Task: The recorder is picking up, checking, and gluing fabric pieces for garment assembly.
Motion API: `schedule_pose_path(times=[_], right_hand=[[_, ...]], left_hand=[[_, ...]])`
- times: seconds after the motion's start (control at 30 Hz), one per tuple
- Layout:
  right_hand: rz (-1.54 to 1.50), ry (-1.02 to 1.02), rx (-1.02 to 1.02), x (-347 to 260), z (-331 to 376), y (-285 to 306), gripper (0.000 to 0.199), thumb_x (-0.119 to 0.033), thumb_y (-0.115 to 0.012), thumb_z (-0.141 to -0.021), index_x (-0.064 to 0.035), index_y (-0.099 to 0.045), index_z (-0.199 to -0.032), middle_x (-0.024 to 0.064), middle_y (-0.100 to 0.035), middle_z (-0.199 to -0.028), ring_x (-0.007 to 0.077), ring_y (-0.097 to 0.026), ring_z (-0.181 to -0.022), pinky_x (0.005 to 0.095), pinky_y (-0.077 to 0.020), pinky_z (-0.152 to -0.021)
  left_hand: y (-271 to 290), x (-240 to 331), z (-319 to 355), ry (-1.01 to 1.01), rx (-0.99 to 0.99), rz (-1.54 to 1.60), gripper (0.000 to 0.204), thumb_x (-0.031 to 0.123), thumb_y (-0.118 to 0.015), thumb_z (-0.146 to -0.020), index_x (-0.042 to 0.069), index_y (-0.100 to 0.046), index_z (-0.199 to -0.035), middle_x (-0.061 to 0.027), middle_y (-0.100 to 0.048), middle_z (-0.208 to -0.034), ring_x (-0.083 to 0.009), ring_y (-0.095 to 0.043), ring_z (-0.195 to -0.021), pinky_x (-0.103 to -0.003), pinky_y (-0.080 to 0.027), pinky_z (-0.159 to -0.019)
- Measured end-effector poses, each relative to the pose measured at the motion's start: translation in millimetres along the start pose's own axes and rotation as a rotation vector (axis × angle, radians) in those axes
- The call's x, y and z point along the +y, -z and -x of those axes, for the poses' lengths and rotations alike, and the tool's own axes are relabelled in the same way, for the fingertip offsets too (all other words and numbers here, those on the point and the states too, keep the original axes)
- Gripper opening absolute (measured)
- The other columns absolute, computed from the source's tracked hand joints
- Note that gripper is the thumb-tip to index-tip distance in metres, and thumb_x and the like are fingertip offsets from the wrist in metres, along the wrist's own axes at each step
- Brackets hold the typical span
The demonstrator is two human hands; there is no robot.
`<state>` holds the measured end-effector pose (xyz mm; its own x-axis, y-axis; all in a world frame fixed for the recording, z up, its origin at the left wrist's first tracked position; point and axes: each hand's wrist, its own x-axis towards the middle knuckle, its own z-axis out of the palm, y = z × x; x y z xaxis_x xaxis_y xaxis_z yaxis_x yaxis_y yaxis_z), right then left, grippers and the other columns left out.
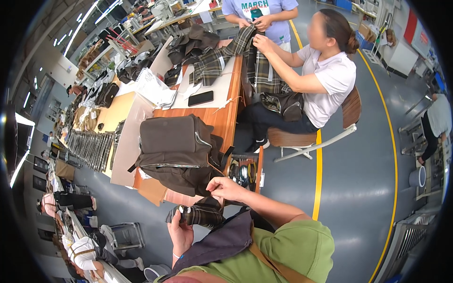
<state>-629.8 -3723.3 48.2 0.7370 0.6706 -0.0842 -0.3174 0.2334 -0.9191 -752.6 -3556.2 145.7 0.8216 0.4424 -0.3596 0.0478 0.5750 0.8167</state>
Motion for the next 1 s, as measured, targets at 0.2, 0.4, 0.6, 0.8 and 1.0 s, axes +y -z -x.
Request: schedule_pose_path(times=[0.2, 0.4, 0.6, 0.8, 1.0], right_hand=[[0.042, 0.011, -0.014, -7, -4, 15, 0.017, 0.001, -0.055, -0.077, -0.0020, -0.056, -0.094, 0.0029, -0.058, -0.090, 0.0084, -0.054, -0.081, 0.0222, -0.0442, -0.071], [0.078, 0.004, -0.045, -3, -5, 18, 0.018, 0.002, -0.054, -0.078, -0.0011, -0.055, -0.095, 0.0032, -0.058, -0.091, 0.0083, -0.055, -0.082, 0.0223, -0.0443, -0.072], [0.014, -0.029, -0.070, 9, -4, 17, 0.015, 0.000, -0.055, -0.080, -0.0003, -0.054, -0.095, 0.0033, -0.059, -0.089, 0.0087, -0.057, -0.082, 0.0222, -0.0449, -0.073], [0.047, -0.032, -0.068, 18, -5, 13, 0.014, -0.002, -0.056, -0.080, -0.0004, -0.054, -0.094, 0.0029, -0.060, -0.085, 0.0088, -0.058, -0.078, 0.0226, -0.0459, -0.071], [0.042, -0.072, -0.076, 14, -3, 2, 0.018, 0.002, -0.055, -0.077, -0.0006, -0.054, -0.095, 0.0029, -0.059, -0.085, 0.0099, -0.058, -0.077, 0.0238, -0.0462, -0.070]], left_hand=[[-11, -5, -4, 0.003, 0.021, -0.013, 0.009, 0.010, -0.055, -0.083, 0.005, -0.055, -0.091, -0.0025, -0.060, -0.083, -0.0121, -0.058, -0.073, -0.024, -0.047, -0.064], [-15, -7, -6, 0.003, 0.031, -0.032, 0.011, 0.010, -0.055, -0.083, 0.004, -0.055, -0.092, -0.0033, -0.060, -0.084, -0.0122, -0.058, -0.073, -0.024, -0.047, -0.064], [-17, -8, -6, 0.011, 0.027, -0.028, 0.012, 0.011, -0.055, -0.083, 0.003, -0.055, -0.092, -0.0042, -0.060, -0.085, -0.0125, -0.057, -0.073, -0.024, -0.047, -0.065], [-13, -9, -8, 0.018, 0.041, -0.023, 0.013, 0.010, -0.054, -0.083, 0.002, -0.055, -0.093, -0.0055, -0.060, -0.085, -0.0131, -0.057, -0.074, -0.024, -0.047, -0.064], [-7, -5, -9, 0.055, 0.035, 0.024, 0.013, 0.004, -0.056, -0.082, 0.006, -0.052, -0.094, -0.0014, -0.059, -0.086, -0.0091, -0.055, -0.072, -0.021, -0.041, -0.058]])
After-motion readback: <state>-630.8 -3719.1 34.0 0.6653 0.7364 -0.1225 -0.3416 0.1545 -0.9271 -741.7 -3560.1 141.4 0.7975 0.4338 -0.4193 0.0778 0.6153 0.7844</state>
